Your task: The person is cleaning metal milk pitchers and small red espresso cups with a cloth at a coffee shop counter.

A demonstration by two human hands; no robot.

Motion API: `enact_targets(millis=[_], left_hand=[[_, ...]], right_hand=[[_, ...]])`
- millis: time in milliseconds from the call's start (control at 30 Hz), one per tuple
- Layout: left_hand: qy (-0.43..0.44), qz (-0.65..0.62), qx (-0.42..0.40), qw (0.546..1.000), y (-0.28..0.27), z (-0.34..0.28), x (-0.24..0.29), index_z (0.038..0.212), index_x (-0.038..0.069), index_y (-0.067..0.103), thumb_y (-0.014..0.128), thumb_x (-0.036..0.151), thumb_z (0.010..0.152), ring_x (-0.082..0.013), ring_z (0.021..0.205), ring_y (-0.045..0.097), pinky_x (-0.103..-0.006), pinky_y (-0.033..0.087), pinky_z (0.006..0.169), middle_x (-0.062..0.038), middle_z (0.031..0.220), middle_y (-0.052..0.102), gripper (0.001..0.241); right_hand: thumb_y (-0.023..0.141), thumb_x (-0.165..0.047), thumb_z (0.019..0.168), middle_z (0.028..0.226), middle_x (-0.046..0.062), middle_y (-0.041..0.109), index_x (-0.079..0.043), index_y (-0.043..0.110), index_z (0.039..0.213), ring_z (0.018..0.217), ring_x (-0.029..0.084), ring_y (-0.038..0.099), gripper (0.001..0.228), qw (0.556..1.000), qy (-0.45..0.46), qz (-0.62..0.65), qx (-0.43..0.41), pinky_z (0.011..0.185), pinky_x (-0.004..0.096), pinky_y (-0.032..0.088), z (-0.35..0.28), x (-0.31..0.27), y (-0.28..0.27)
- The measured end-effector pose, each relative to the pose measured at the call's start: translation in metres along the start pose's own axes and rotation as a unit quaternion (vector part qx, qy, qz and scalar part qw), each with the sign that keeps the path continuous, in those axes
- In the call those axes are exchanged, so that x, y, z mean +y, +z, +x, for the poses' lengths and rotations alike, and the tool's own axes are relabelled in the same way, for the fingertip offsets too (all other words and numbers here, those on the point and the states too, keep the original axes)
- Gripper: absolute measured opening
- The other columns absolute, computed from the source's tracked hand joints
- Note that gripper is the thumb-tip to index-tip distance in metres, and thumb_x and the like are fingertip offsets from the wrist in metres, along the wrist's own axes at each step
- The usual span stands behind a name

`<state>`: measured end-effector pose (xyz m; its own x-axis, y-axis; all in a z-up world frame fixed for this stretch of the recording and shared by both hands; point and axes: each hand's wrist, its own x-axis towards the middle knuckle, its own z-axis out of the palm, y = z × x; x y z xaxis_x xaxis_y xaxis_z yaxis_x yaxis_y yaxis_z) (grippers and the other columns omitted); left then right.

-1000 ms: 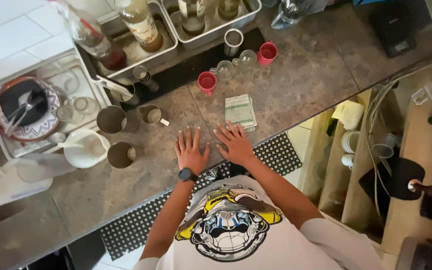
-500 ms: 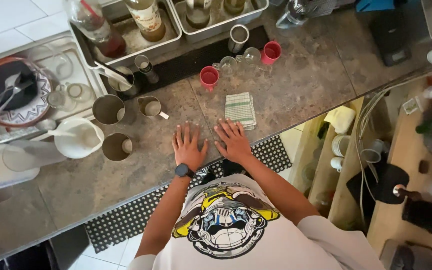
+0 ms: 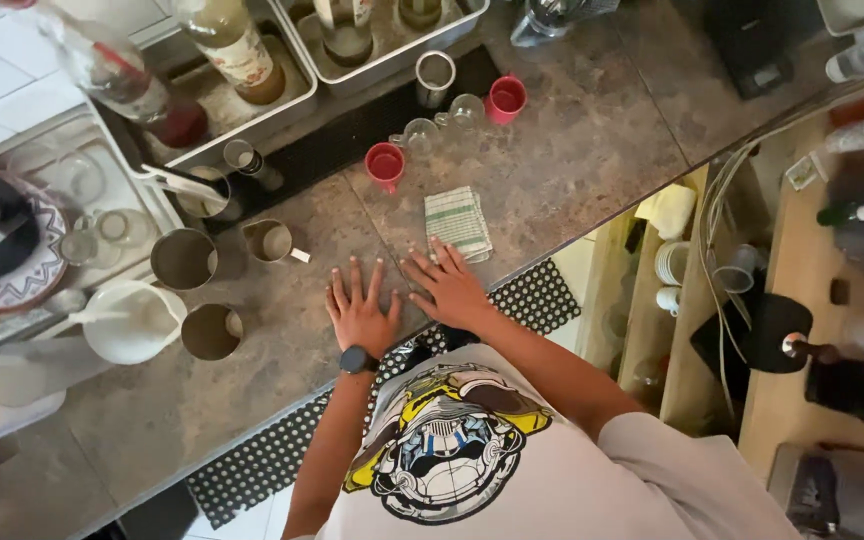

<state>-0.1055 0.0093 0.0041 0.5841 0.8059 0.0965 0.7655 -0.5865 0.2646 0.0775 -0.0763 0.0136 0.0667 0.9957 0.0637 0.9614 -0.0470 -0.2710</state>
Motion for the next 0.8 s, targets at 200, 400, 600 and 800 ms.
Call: enact_targets(millis=[200,400,600,800], left_hand=[[-0.004,0.015,-0.009,1.0,0.014,-0.001,-0.004,0.158,0.03,0.044,0.061,0.052,0.091,-0.0425,0.152,0.03,-0.0604,0.024,0.122,-0.01,0.166,0.039,0.072],[-0.009,-0.003,-0.022,1.0,0.01,0.002,0.003,0.157,0.026,0.046,0.058,0.049,0.099,-0.0436,0.153,0.025,-0.0613,0.019,0.123,-0.01,0.169,0.032,0.064],[-0.013,-0.058,0.008,0.998,0.012,0.036,0.005,0.124,0.011,0.068,0.072,0.045,0.09,-0.0427,0.13,0.053,-0.0638,0.042,0.103,-0.013,0.144,0.056,0.049],[0.106,-0.202,0.101,0.968,-0.028,0.116,0.042,0.087,0.021,0.073,0.08,0.023,0.094,-0.0199,0.115,0.068,-0.0378,0.053,0.088,0.008,0.1,0.064,0.01]], right_hand=[[0.049,-0.049,0.107,0.158,0.005,0.048,-0.03,0.041,0.16,0.155,0.04,0.021,0.057,0.997,-0.012,0.077,0.003,0.125,0.052,0.011,0.001,0.013,-0.001],[0.047,-0.052,0.107,0.168,0.009,0.03,-0.026,0.039,0.161,0.154,0.039,0.024,0.06,0.999,0.01,0.027,0.025,0.124,0.057,0.014,0.0,0.031,-0.004],[0.054,-0.058,0.101,0.162,0.011,0.037,-0.027,0.043,0.158,0.145,0.04,0.039,0.065,0.997,0.029,0.06,0.049,0.115,0.061,0.032,0.02,0.047,-0.03],[0.047,-0.049,0.107,0.168,0.015,0.024,-0.034,0.041,0.16,0.154,0.04,0.023,0.055,0.995,0.012,0.021,0.093,0.121,0.058,0.019,0.016,0.108,-0.015]])
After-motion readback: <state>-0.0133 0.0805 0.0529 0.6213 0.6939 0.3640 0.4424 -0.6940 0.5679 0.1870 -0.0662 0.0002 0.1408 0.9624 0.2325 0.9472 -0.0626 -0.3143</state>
